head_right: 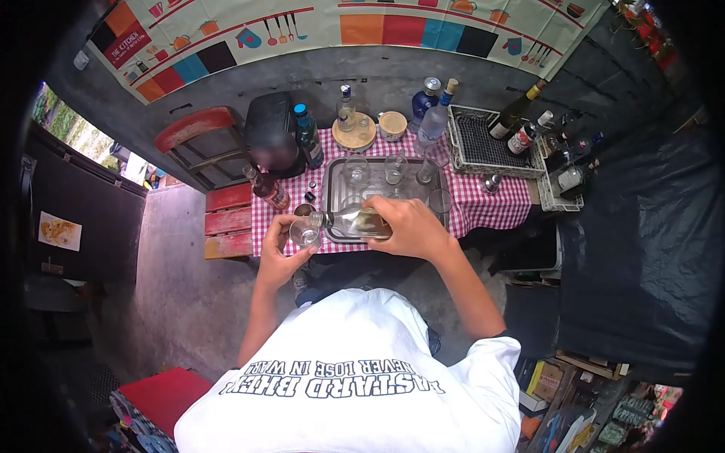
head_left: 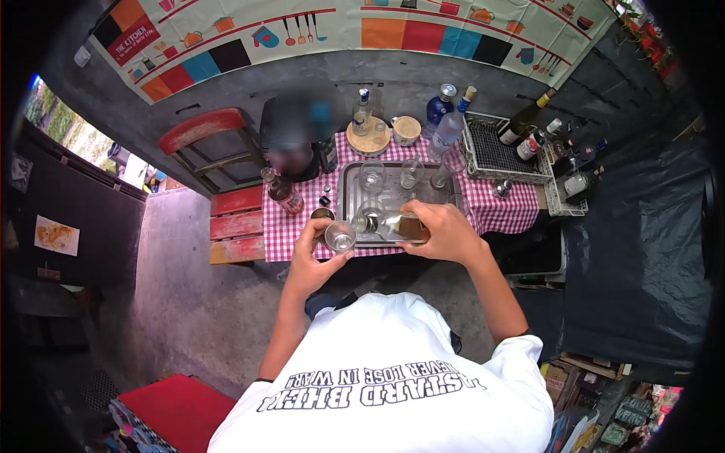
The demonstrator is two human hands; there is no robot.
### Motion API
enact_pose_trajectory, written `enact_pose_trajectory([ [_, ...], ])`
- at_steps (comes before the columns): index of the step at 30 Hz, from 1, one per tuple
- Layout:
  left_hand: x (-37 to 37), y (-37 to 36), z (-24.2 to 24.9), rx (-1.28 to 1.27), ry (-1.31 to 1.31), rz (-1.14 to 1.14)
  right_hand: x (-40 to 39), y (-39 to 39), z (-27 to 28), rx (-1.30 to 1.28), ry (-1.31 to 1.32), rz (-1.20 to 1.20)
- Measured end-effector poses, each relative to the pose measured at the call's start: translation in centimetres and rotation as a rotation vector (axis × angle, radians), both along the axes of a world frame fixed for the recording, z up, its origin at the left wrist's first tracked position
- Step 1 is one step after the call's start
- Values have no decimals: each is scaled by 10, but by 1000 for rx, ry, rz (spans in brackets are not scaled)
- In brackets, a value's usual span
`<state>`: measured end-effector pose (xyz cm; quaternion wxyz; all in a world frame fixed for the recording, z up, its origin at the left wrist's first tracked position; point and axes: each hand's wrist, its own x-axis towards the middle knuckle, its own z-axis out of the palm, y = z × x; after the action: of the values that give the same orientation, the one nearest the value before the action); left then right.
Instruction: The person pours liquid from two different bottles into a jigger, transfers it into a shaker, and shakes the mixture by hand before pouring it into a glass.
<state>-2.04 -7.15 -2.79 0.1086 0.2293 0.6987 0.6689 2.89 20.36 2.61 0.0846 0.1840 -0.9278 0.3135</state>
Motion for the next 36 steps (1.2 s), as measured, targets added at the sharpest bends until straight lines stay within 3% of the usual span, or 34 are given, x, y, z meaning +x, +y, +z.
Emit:
enact_pose_trajectory([
  [15, -14, -5, 22, -96, 180, -18, -14, -3, 76, 352, -154, 80],
  [36, -60, -80, 43, -135, 250, -61, -60, -80, 104, 505, -124, 114],
])
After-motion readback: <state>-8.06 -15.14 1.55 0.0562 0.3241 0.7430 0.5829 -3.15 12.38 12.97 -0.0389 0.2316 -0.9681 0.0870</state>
